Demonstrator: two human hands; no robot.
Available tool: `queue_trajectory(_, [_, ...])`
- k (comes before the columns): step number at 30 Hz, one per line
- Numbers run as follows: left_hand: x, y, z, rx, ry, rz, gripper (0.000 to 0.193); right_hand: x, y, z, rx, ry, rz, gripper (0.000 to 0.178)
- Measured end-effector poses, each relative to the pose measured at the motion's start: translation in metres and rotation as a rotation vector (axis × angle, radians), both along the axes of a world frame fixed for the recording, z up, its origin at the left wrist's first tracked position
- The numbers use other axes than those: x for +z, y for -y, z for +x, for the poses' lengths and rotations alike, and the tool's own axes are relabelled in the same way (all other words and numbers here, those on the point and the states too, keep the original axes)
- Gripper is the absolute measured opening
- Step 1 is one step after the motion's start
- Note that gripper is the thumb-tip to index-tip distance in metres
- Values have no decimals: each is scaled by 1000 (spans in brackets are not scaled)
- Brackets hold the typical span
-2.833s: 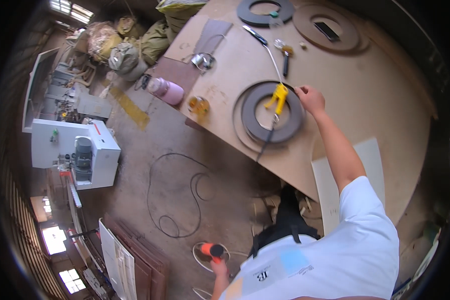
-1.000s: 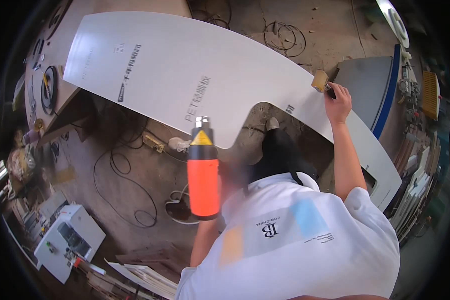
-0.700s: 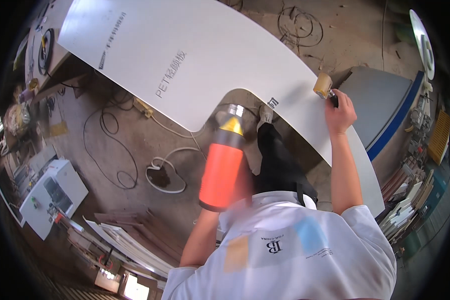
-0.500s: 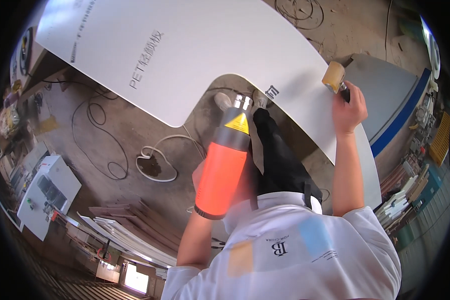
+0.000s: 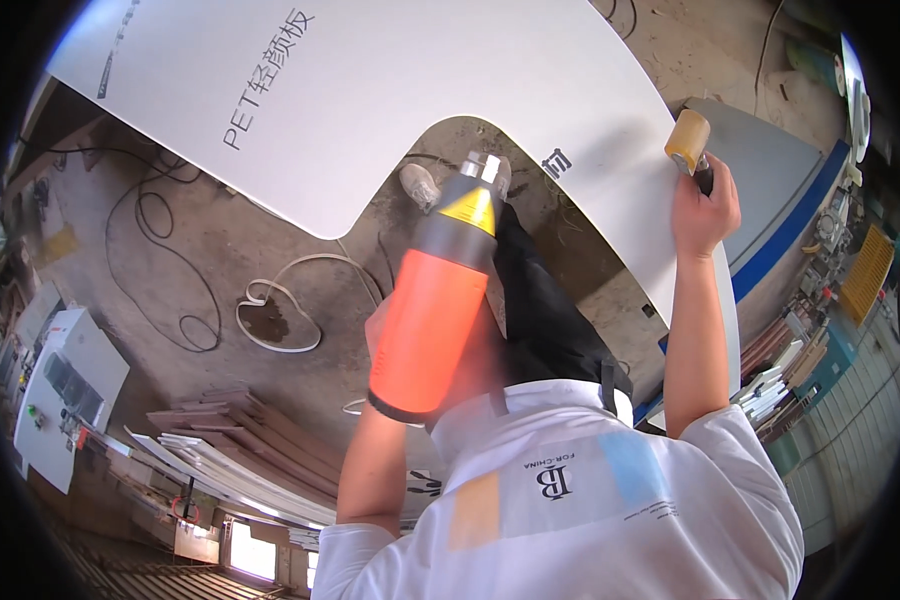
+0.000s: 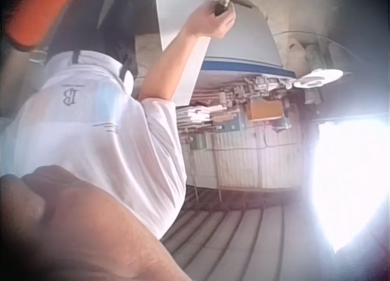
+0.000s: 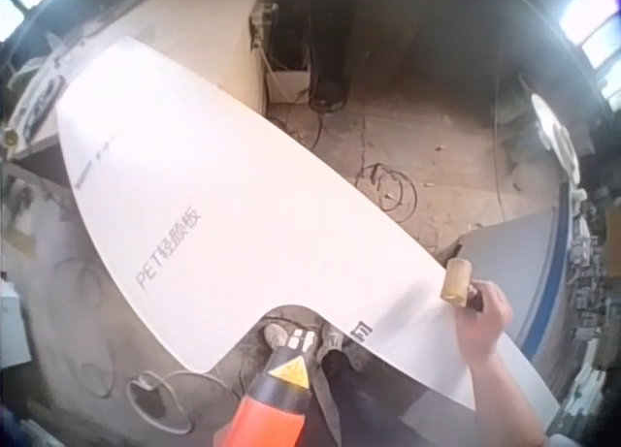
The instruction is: The person handles a board, heats its inner curved edge with a heat gun, presses the edge using a small roller, and places the tools onto the workbench.
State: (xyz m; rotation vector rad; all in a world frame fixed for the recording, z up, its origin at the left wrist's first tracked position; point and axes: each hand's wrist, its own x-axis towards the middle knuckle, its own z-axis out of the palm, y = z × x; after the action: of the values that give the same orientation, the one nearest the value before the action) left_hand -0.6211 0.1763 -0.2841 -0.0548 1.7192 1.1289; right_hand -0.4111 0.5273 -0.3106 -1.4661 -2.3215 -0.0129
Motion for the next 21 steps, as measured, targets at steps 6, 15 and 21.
queue_trajectory(6, [-5, -1, 3, -220, -274, 47, 31, -2, 0, 0, 17, -27, 22, 20])
queue_trajectory(15, [-49, 21, 9, -208, -122, 65, 34, -5, 2, 1, -15, 7, -7, 18])
queue_trajectory(21, [-75, 30, 15, -178, -128, 144, 37, -7, 1, 2, -18, 25, 2, 19])
